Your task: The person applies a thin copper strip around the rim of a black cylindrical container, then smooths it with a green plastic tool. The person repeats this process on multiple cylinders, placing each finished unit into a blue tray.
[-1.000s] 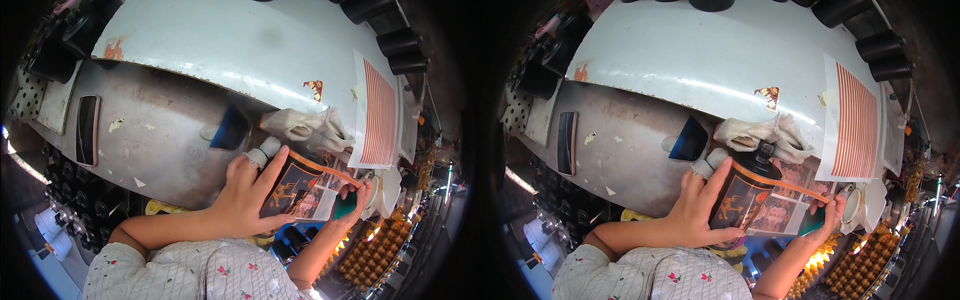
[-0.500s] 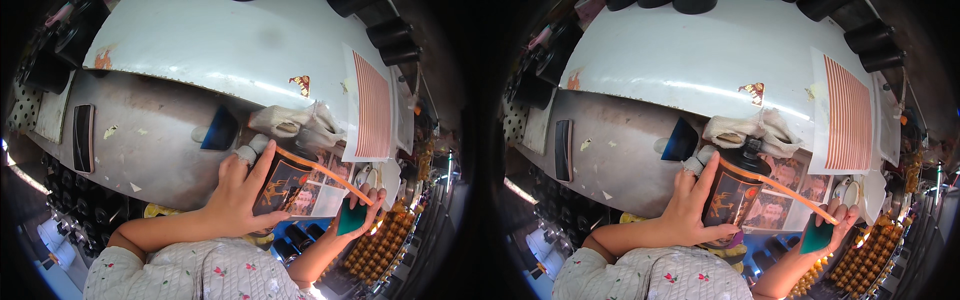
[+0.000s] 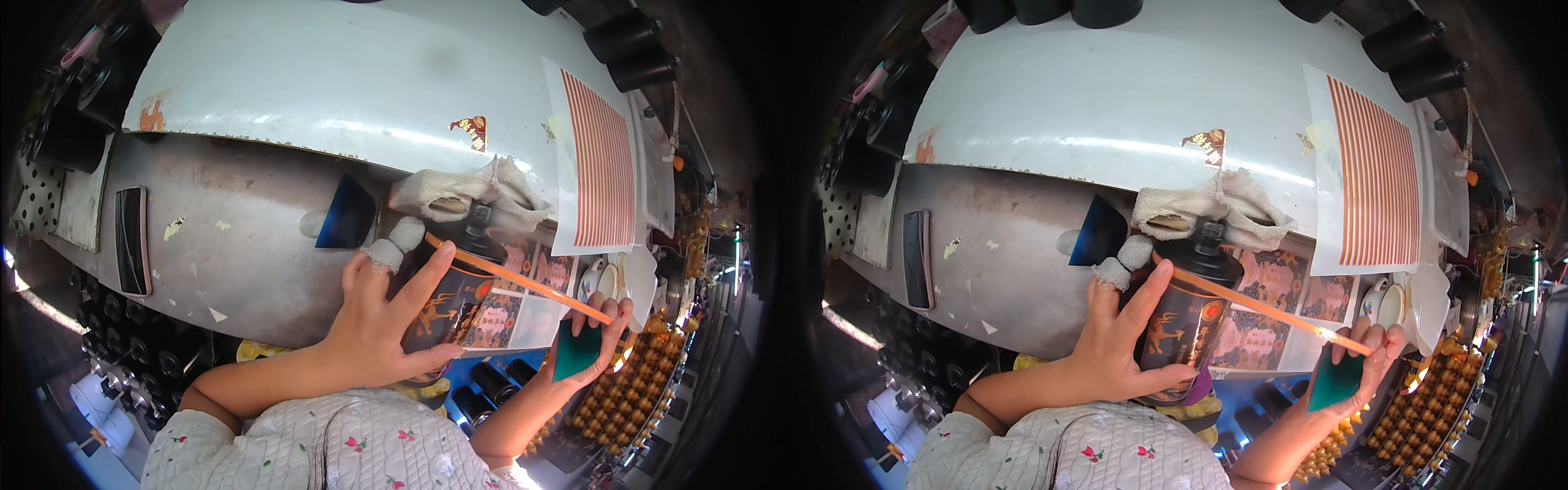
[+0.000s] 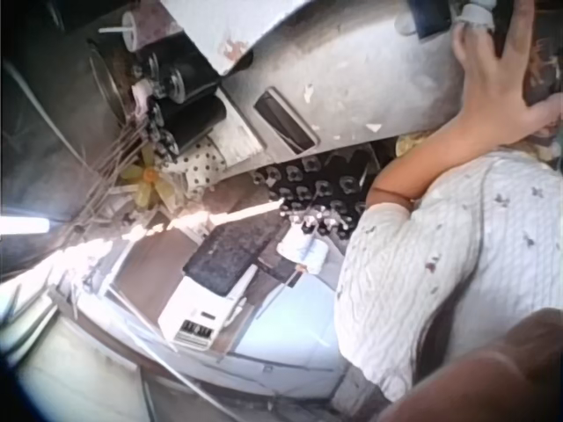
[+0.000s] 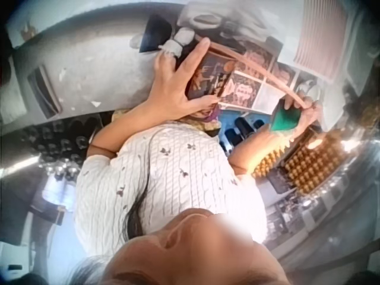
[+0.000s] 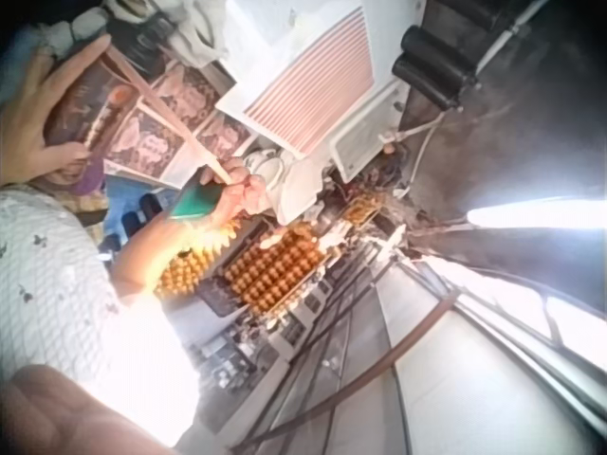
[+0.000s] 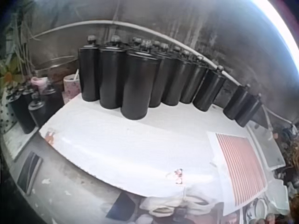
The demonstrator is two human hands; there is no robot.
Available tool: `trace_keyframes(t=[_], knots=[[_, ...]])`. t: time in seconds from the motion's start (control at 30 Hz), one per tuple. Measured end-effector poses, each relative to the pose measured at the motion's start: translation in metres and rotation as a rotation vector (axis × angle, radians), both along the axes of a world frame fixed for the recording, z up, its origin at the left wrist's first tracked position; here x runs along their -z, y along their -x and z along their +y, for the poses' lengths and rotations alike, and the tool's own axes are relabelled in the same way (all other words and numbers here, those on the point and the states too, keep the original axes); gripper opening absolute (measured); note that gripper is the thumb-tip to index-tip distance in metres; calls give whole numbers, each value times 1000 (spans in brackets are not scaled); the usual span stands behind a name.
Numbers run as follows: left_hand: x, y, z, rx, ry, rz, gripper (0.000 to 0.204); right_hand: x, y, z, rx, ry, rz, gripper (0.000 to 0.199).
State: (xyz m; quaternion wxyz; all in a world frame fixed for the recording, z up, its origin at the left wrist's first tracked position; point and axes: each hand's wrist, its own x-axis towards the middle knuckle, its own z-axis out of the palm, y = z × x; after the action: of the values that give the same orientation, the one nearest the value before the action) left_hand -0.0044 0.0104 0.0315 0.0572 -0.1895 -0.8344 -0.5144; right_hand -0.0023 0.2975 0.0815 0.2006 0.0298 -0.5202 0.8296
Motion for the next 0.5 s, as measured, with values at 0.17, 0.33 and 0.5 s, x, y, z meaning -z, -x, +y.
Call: trace_keyframes(t=[0.17,0.33,0.5], knots=[[-3,-2,-4,61,63,-64,105,15,4,5,97,74,-147,21],[-6,-3,1,-2,159,279,80,25,7,9,73,81,-194,19],[-32,-2,19,30,353,354,65,26,11,1,180,72,-237,23]])
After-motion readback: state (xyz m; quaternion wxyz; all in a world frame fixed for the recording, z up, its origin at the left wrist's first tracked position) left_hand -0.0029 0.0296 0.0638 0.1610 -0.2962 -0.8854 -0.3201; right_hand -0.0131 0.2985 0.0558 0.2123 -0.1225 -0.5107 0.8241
